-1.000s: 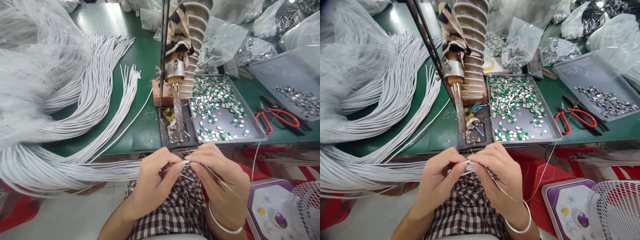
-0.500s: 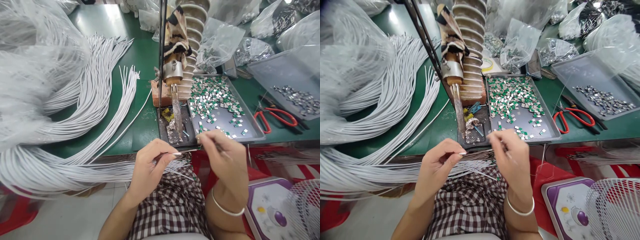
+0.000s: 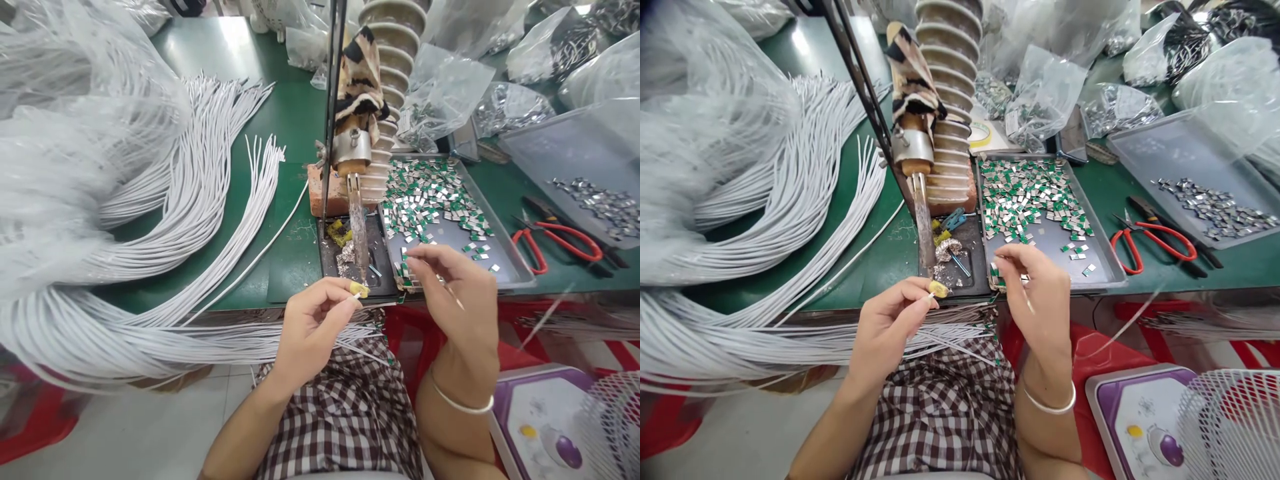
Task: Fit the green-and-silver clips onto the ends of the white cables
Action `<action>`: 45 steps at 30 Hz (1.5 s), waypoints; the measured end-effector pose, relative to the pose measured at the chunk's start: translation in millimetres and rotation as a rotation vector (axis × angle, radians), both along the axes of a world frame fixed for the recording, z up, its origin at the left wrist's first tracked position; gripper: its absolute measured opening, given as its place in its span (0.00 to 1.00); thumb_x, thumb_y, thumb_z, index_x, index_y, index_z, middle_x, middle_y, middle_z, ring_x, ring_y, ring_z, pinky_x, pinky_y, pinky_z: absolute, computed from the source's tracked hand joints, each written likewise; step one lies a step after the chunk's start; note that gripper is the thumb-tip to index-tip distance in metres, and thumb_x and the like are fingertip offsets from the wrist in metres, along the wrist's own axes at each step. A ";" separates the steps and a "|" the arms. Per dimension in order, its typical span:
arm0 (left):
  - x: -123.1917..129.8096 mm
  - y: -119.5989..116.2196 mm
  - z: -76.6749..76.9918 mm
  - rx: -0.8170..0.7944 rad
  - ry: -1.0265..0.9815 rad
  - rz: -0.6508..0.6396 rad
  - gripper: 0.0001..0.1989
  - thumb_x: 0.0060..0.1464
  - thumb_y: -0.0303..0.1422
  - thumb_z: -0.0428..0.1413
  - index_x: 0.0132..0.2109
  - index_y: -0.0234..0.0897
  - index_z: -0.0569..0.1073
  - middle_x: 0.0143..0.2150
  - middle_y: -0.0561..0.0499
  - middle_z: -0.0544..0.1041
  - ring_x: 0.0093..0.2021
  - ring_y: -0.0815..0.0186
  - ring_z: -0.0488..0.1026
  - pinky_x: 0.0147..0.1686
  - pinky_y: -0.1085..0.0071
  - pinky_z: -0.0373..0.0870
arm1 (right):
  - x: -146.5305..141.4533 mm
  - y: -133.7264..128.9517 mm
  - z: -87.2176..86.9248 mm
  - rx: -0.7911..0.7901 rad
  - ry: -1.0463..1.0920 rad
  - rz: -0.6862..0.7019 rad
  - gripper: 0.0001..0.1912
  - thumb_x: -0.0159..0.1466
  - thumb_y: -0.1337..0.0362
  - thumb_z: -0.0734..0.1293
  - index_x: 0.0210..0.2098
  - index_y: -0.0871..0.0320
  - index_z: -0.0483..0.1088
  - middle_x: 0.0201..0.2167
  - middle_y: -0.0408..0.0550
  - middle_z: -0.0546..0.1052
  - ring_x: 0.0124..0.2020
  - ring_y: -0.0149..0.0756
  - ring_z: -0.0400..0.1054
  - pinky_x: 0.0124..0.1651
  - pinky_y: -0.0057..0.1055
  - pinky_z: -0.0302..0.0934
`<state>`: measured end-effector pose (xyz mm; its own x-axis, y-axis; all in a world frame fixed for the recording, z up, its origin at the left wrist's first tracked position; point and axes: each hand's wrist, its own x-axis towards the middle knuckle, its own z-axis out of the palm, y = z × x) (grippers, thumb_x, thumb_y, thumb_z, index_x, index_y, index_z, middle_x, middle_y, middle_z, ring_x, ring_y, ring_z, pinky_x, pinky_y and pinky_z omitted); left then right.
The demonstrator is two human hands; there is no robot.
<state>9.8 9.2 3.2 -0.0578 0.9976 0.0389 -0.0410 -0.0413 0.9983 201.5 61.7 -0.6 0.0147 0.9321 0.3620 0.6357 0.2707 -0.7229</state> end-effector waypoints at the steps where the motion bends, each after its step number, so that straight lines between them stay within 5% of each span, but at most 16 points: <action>1: 0.3 0.2 0.9 -0.001 -0.002 0.004 0.08 0.57 0.28 0.57 0.29 0.35 0.76 0.37 0.47 0.81 0.29 0.69 0.74 0.22 0.77 0.64 | -6.1 -7.0 3.7 -0.011 0.165 -0.020 0.02 0.63 0.64 0.70 0.34 0.55 0.74 0.24 0.39 0.75 0.23 0.27 0.67 0.26 0.26 0.61; 4: 2.0 0.8 3.9 0.003 0.004 0.021 0.08 0.56 0.27 0.57 0.29 0.35 0.76 0.36 0.47 0.82 0.30 0.68 0.76 0.27 0.75 0.70 | -25.3 -26.5 11.8 -0.051 0.436 0.017 0.05 0.62 0.66 0.72 0.29 0.55 0.74 0.18 0.35 0.72 0.18 0.24 0.66 0.22 0.21 0.62; 7: 4.3 1.8 5.3 0.015 -0.005 0.024 0.07 0.56 0.25 0.58 0.30 0.35 0.77 0.37 0.48 0.83 0.33 0.68 0.78 0.32 0.74 0.73 | -40.5 -38.0 11.9 -0.045 0.535 0.059 0.04 0.60 0.70 0.72 0.32 0.53 0.77 0.23 0.38 0.78 0.22 0.26 0.73 0.27 0.21 0.70; 22: 5.3 3.9 9.5 0.039 0.004 0.093 0.08 0.54 0.25 0.58 0.28 0.35 0.76 0.34 0.49 0.84 0.30 0.67 0.79 0.29 0.74 0.74 | -54.3 -46.4 -0.3 0.044 0.482 0.025 0.05 0.60 0.70 0.72 0.35 0.54 0.78 0.24 0.40 0.78 0.22 0.27 0.72 0.26 0.23 0.71; 28: 2.1 6.0 12.2 0.047 0.012 0.061 0.08 0.52 0.24 0.58 0.26 0.36 0.75 0.32 0.51 0.84 0.27 0.69 0.76 0.26 0.75 0.72 | -61.2 -41.7 -4.4 0.233 0.551 -0.045 0.15 0.71 0.70 0.59 0.52 0.54 0.72 0.37 0.45 0.82 0.36 0.32 0.79 0.41 0.32 0.76; 31: 0.1 7.4 14.7 0.066 0.017 0.051 0.08 0.53 0.23 0.58 0.27 0.36 0.76 0.32 0.52 0.84 0.28 0.70 0.77 0.27 0.76 0.72 | -62.6 -40.3 -2.6 0.334 0.470 -0.054 0.11 0.69 0.73 0.61 0.46 0.56 0.72 0.32 0.43 0.82 0.33 0.33 0.79 0.36 0.31 0.76; 37: -2.4 11.8 19.6 0.073 0.046 0.047 0.08 0.54 0.24 0.57 0.28 0.36 0.76 0.34 0.50 0.84 0.31 0.67 0.79 0.30 0.74 0.74 | -58.7 -39.0 7.3 0.511 0.080 -0.034 0.12 0.61 0.75 0.70 0.40 0.52 0.76 0.39 0.46 0.82 0.39 0.38 0.79 0.45 0.38 0.76; 45: -2.0 12.4 21.7 0.075 0.013 0.069 0.09 0.54 0.22 0.57 0.28 0.37 0.76 0.33 0.55 0.84 0.30 0.71 0.77 0.31 0.77 0.72 | -60.0 -39.6 12.8 0.518 0.059 -0.006 0.17 0.59 0.78 0.71 0.42 0.51 0.76 0.42 0.46 0.80 0.41 0.38 0.77 0.46 0.38 0.75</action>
